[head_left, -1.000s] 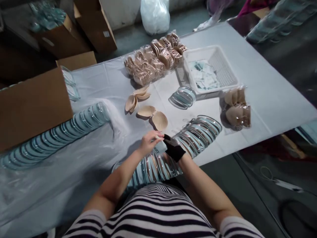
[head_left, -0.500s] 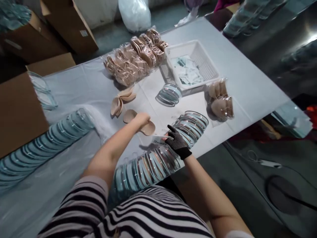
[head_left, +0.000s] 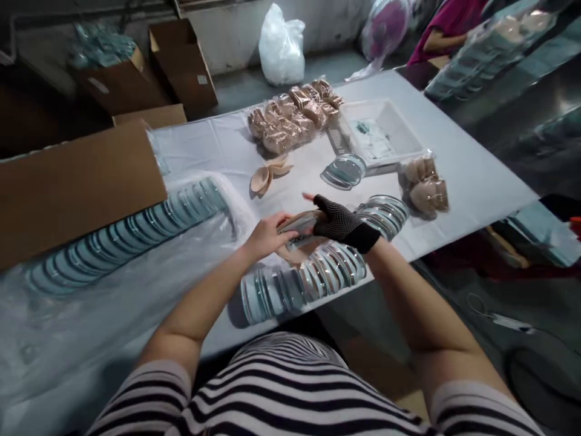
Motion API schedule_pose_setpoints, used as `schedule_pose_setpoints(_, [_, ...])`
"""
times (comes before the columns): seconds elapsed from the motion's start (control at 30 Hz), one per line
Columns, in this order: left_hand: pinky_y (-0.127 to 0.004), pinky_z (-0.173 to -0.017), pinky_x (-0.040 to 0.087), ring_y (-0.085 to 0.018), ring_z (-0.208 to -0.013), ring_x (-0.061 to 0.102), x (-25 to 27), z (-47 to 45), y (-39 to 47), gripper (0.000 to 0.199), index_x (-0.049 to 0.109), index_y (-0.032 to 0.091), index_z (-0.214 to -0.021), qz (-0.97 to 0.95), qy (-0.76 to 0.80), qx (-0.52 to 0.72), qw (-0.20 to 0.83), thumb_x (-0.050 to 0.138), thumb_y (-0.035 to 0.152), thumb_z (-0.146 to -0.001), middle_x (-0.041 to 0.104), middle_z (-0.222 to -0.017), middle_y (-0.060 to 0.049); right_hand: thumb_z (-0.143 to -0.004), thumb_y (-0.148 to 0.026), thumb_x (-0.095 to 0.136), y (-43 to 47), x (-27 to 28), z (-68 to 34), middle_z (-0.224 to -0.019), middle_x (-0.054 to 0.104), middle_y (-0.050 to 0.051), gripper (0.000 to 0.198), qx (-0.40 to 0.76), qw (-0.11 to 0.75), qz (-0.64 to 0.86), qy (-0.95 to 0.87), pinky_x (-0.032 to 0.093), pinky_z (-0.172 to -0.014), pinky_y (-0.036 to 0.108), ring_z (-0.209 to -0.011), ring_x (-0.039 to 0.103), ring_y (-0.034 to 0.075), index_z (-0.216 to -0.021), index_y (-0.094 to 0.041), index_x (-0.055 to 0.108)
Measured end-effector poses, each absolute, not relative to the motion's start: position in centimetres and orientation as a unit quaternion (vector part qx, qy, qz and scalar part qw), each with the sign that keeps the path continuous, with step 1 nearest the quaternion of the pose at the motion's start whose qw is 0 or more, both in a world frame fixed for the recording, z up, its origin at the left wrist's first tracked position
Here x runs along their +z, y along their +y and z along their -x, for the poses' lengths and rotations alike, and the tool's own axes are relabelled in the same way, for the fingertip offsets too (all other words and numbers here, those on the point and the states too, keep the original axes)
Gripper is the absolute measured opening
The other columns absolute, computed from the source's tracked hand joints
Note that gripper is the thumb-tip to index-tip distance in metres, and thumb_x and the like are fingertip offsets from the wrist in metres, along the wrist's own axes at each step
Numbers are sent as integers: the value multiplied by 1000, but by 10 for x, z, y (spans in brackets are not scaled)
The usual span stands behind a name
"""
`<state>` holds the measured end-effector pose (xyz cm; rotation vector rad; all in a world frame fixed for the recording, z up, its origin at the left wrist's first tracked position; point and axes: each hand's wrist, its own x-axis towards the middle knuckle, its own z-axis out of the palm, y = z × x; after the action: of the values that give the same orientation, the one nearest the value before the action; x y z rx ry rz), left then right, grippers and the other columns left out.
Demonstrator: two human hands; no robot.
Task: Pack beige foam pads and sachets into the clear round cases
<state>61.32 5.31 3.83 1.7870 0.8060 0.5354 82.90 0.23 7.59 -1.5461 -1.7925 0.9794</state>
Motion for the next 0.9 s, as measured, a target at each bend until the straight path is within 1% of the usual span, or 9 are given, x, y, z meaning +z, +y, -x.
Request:
schedule_pose_setpoints(0.13, [-42, -93, 49, -32, -113, 60, 30, -554, 36, 83, 61, 15, -124, -567, 166, 132, 796, 73, 71, -63, 66, -120, -14, -81, -40, 66, -15, 110, -791, -77, 72, 4, 31, 331, 318, 574, -678, 53, -65, 29, -72, 66, 20, -93, -12, 72])
schedule_pose_setpoints(0.23, [-56, -90, 49, -40, -118, 56, -2, -538, 11, 102, 59, 15, -127, -354, 118, 92, 923, 49, 91, -61, 56, -136, -20, -89, -30, 56, -38, 112, -747, -101, 75, 8, 30, 174, 305, 639, -684, 53, -82, 33, -92, 69, 23, -111, -15, 71])
schedule_pose_setpoints(0.33, [-57, -91, 49, -35, -119, 57, -28, -538, -23, 90, 49, 26, -138, -172, 182, 213, 944, 39, 87, -72, 53, -141, -12, -93, -28, 51, -76, 81, -701, -125, 67, 13, 34, 117, 206, 649, -723, 50, -95, 42, -111, 64, 28, -122, -18, 67])
schedule_pose_setpoints(0.4, [-50, -96, 48, -28, -117, 59, -36, -538, -43, 73, 47, 31, -138, -89, 221, 275, 931, 44, 75, -80, 58, -135, -6, -88, -39, 62, -111, 47, -673, -139, 56, 18, 48, 156, 184, 610, -755, 45, -103, 47, -126, 55, 33, -131, -17, 60])
schedule_pose_setpoints(0.47, [-43, -94, 50, -23, -106, 63, -39, -536, -60, 61, 49, 31, -136, -54, 277, 293, 913, 52, 61, -83, 65, -122, -4, -77, -51, 71, -150, 12, -650, -151, 40, 23, 85, 202, 224, 602, -739, 40, -109, 50, -138, 41, 36, -147, -12, 41])
schedule_pose_setpoints(0.53, [-38, -86, 53, -21, -91, 66, -41, -532, -75, 56, 56, 26, -128, -78, 362, 265, 890, 58, 54, -80, 69, -104, -5, -76, -52, 70, -187, -18, -635, -152, 39, 23, 101, 232, 256, 677, -649, 46, -104, 48, -134, 47, 35, -155, -13, 22])
schedule_pose_setpoints(0.6, [-36, -79, 54, -21, -82, 65, -45, -529, -88, 50, 63, 21, -114, -173, 426, 212, 862, 61, 55, -78, 70, -92, -5, -80, -46, 64, -219, -39, -628, -142, 53, 18, 90, 261, 250, 758, -543, 54, -93, 44, -118, 61, 33, -155, -17, 24])
schedule_pose_setpoints(0.73, [-37, -91, 49, -23, -92, 65, -58, -529, -90, 52, 69, 17, -94, -545, 332, 133, 759, 44, 63, -89, 71, -93, -9, -85, -43, 48, -268, -64, -636, -111, 73, 13, 49, 292, 287, 819, -403, 57, -87, 43, -99, 70, 30, -125, -18, 63])
schedule_pose_setpoints(0.9, [-43, -107, 36, -25, -117, 54, -78, -544, -51, 35, 70, 21, -107, -900, 153, 68, 402, 48, 44, -94, 67, -118, -9, -88, -49, 40, -312, -91, -650, -97, 75, 15, 47, 241, 295, 892, -244, 59, -79, 41, -94, 71, 31, -99, -16, 72])
